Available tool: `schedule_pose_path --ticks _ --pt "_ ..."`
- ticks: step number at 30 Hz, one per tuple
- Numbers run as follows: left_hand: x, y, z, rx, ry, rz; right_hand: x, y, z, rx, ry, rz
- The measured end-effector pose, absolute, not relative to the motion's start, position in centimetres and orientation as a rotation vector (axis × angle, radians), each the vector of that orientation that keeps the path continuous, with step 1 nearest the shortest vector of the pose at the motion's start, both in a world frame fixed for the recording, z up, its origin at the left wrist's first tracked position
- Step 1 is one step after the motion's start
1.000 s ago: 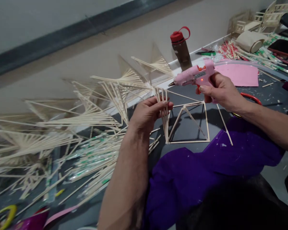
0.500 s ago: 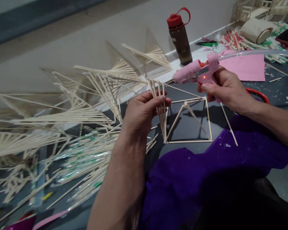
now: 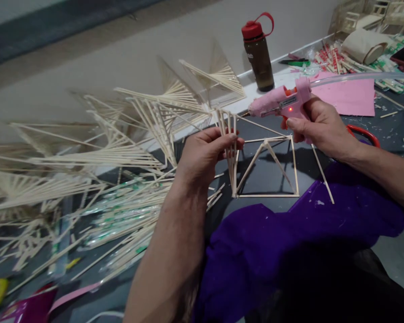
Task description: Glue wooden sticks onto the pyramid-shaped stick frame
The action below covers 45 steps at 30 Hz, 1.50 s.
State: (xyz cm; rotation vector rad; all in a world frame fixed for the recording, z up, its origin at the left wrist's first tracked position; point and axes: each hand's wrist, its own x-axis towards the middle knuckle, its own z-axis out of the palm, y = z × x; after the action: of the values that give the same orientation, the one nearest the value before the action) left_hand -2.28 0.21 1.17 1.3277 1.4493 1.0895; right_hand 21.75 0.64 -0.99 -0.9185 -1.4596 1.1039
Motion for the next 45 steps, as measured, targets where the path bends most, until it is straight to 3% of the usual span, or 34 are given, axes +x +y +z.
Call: schedule_pose_path --ticks 17,22,29,37,45 --pt "-3.8 0.1 2.2 1.256 1.564 0.971 25.8 3.9 2.5 -1.033 -1.260 0.873" --pt "-4.4 -2.3 4.1 1.173 1.686 1.086 29.7 5.5 4.4 -1.137 -1.222 0.840" --pt "-2.6 -6.5 2.8 1.214 1.610 1.666 32.6 7.2 1.8 -1.418 -1.268 0.745" --pt "-2.8 -7.3 -2.0 1.515 1.787 1.316 34.6 7.2 -0.7 -1.532 -1.188 0.748" --pt "-3.1 -7.4 -2.2 1.877 1.937 1.132 35.4 8.2 -2.3 -1.579 -1.220 0.747"
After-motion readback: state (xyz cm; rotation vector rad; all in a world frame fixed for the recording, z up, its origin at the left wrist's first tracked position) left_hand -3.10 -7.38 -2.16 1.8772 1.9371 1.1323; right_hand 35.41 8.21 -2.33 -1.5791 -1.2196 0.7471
